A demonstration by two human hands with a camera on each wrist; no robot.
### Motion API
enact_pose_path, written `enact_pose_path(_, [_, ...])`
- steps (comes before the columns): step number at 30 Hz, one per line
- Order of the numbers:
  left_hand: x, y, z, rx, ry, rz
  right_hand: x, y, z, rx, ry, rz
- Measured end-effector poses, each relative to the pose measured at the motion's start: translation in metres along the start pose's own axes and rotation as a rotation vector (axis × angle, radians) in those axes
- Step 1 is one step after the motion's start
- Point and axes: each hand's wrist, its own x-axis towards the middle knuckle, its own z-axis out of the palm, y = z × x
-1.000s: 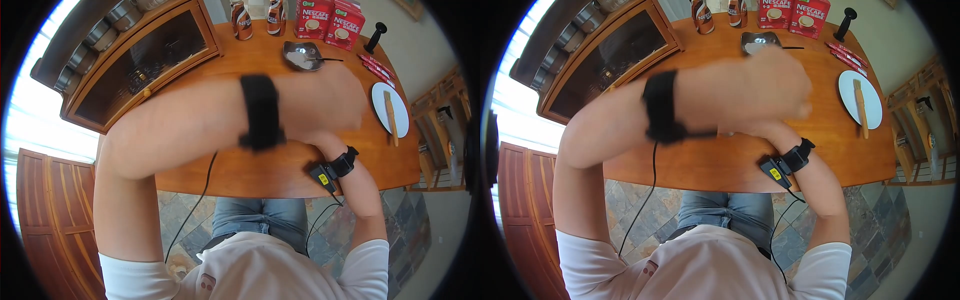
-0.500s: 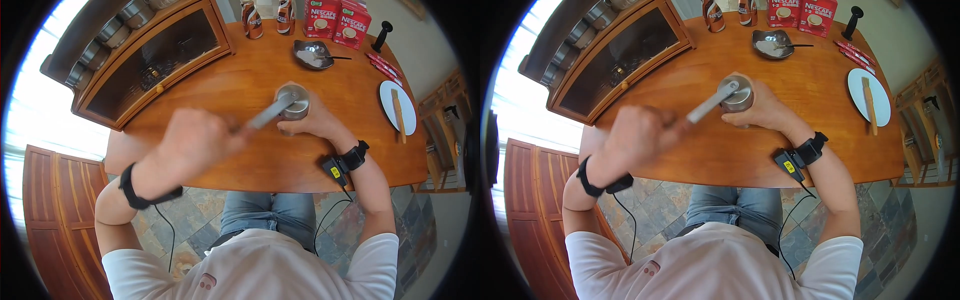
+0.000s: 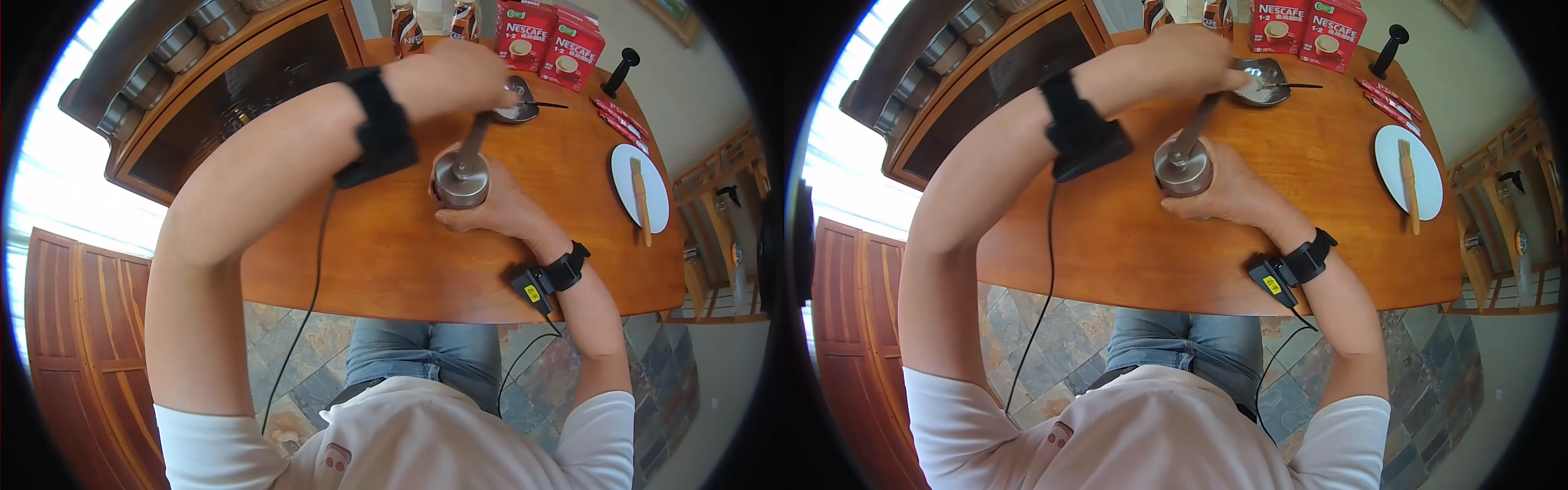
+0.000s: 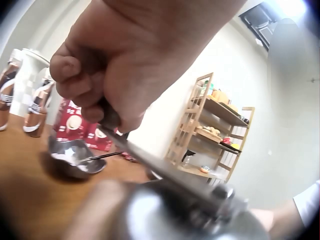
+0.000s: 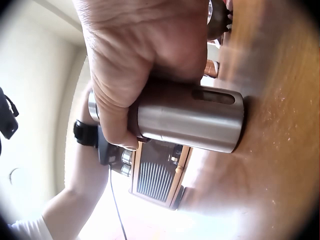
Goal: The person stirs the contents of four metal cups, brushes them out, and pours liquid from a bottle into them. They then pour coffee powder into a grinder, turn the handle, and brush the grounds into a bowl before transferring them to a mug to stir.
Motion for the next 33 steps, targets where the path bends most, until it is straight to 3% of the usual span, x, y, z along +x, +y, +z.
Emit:
enact_pose_path(2, [0.013,0.03,0.001,-0.059,0.05,0.147,-0.002,-0.012,-0.003,0.098,-0.066,0.159])
enact_pose_path(3, [0.007,0.039,0.003,-0.021,0.207,0.388,-0.003,-0.013,-0.006,0.097,-0.066,0.16])
enact_pose_path(5, [-0.014,0.061,0.012,0.114,0.391,0.776,-0.008,-0.011,-0.01,-0.226,-0.089,0.228])
enact_pose_path(6, [-0.036,0.074,0.012,0.214,0.417,0.926,-0.01,-0.008,-0.011,-0.227,-0.08,0.241])
enact_pose_path(8, [-0.076,0.08,0.035,0.214,0.903,0.736,-0.013,-0.005,-0.007,-0.114,-0.042,0.2])
enact_pose_path(9, [-0.087,0.08,0.034,0.167,0.791,0.705,-0.012,-0.006,-0.005,-0.034,-0.027,0.165])
enact_pose_path(11, [-0.113,0.074,0.032,0.126,0.785,0.668,-0.005,-0.005,-0.003,0.078,-0.006,0.094])
enact_pose_path(13, [-0.147,0.068,0.029,0.133,0.888,0.672,-0.003,-0.004,-0.004,0.113,0.001,0.054])
enact_pose_path(15, [-0.172,0.065,0.026,-0.057,0.421,0.429,-0.002,-0.003,-0.005,0.103,-0.019,0.035])
enact_pose_path(16, [-0.18,0.055,0.027,-0.054,0.416,0.431,-0.001,-0.001,-0.006,0.088,-0.026,0.033])
enact_pose_path(18, [-0.193,0.03,0.028,-0.196,0.265,0.256,-0.002,-0.003,-0.009,0.052,-0.032,0.019])
enact_pose_path(20, [-0.203,0.003,0.03,-0.193,0.105,-0.036,-0.003,-0.008,-0.01,0.118,-0.083,0.164])
enact_pose_path(22, [-0.195,-0.033,0.031,-0.257,0.047,-0.229,-0.002,-0.007,-0.001,0.086,-0.075,0.107])
enact_pose_path(24, [-0.178,-0.054,0.043,-0.295,0.086,-0.23,-0.003,-0.008,0.002,0.051,-0.065,0.056])
enact_pose_path(26, [-0.154,-0.067,0.044,-0.317,0.127,-0.223,-0.003,-0.012,0.002,0.133,-0.098,0.145])
enact_pose_path(29, [-0.09,-0.078,0.047,-0.269,0.107,-0.174,-0.004,-0.004,0.003,0.083,-0.083,0.081])
enact_pose_path(33, [-0.021,-0.045,0.026,-0.162,0.033,-0.092,-0.004,-0.007,0.003,0.113,-0.076,0.141])
